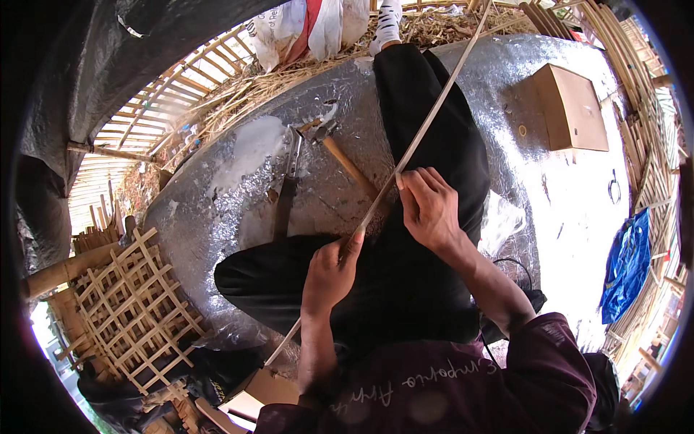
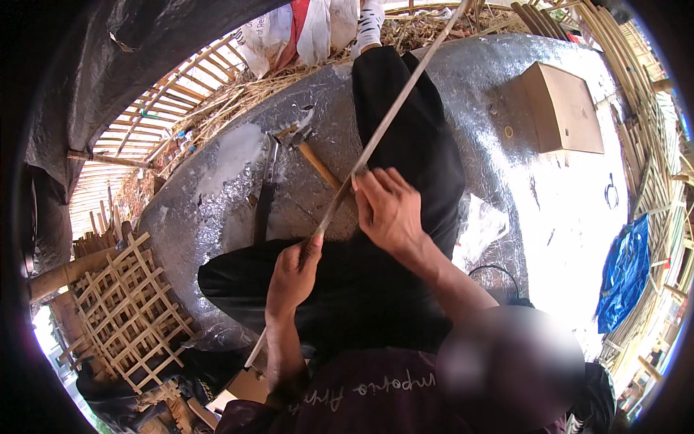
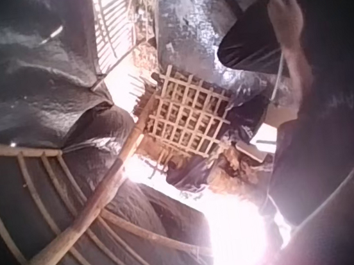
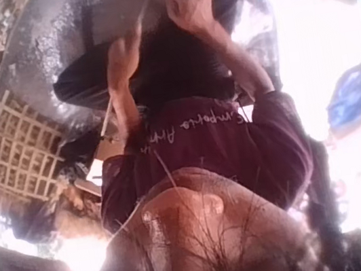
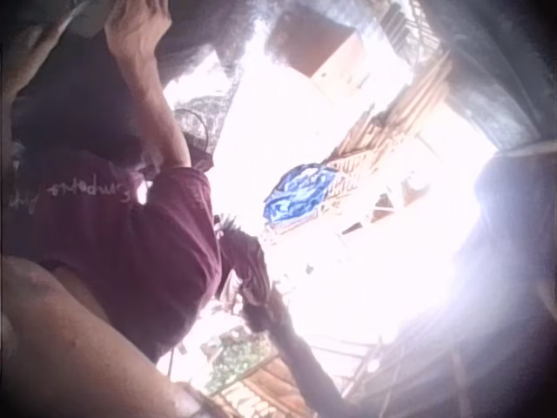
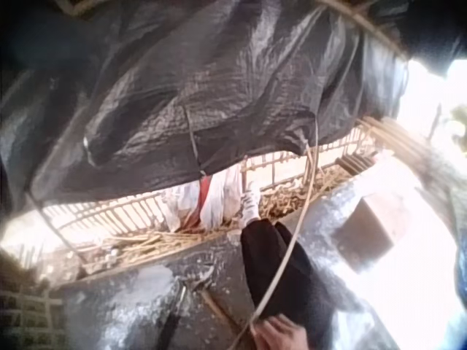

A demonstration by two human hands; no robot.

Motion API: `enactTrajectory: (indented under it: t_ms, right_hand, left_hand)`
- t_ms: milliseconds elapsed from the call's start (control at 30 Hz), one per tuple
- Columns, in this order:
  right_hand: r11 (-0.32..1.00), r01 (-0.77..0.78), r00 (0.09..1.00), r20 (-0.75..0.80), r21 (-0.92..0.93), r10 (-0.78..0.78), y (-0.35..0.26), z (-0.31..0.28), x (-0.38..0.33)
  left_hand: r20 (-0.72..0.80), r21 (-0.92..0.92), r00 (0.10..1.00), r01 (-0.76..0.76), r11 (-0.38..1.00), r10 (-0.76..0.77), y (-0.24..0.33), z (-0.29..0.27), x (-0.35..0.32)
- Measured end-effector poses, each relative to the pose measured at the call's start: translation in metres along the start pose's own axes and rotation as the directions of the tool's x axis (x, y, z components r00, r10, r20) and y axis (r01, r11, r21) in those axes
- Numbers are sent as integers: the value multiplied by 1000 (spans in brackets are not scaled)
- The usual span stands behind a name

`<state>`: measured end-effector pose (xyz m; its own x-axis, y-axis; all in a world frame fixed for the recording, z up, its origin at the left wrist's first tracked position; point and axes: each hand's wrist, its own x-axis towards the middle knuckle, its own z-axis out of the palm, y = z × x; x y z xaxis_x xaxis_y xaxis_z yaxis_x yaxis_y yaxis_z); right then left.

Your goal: The person shaves a thin strip of wood using a large blade and then hammers a small nail into the strip by hand.

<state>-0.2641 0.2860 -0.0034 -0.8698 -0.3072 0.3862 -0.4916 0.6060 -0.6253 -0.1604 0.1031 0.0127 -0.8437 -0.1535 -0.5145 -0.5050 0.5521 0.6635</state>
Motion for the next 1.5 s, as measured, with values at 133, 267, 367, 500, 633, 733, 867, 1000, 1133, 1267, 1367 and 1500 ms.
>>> enactTrajectory:
  t_ms: [133, 267, 367, 500, 633, 733, 867, 1000, 1133, 1267, 1367, 1500]
  right_hand:
    - [999, 13, 1000, 11, -43, -12, 6, -2, 1]
    - [992, 87, 996, 0, -90, -87, 14, -7, -1]
    - [998, 62, 997, -36, -18, -63, 6, -2, -7]
    - [995, 76, 997, 26, -63, -74, 10, -5, -3]
    - [993, 114, 993, 11, -43, -114, 6, -6, -6]
    - [992, 99, 994, 47, -74, -96, 9, -6, -1]
    - [990, 109, 994, 39, -87, -106, 3, -8, -4]
    - [980, 157, 985, 87, -124, -147, 9, -14, 3]
    - [986, 141, 984, 122, -89, -129, 12, -18, 11]
    - [993, 101, 983, 159, -56, -91, 10, -17, 13]
    - [999, 13, 986, 167, -46, -5, 7, -16, 8]
    - [996, -12, 998, 56, -91, 18, -3, -9, -5]
  left_hand:
    - [-41, 0, 999, -16, 1000, 16, -5, 10, -1]
    - [16, -4, 1000, -14, 1000, 14, 2, 6, -4]
    - [-33, 15, 997, -71, 997, 71, -3, 9, -4]
    - [55, -114, 998, -3, 994, 9, 4, 0, -8]
    - [106, -124, 994, 12, 992, 2, 3, -3, -5]
    - [32, -127, 999, -37, 991, 41, 2, 3, -8]
    - [96, -129, 995, -4, 992, 17, 7, -3, -7]
    - [50, -126, 999, -10, 992, 17, -6, 11, -8]
    - [97, -136, 995, 21, 990, -8, 11, -2, -7]
    - [77, -120, 997, 5, 993, 4, 2, -3, -9]
    - [71, -173, 997, -18, 985, 30, 3, 1, -7]
    - [119, -187, 993, 22, 982, 1, 12, -1, -6]
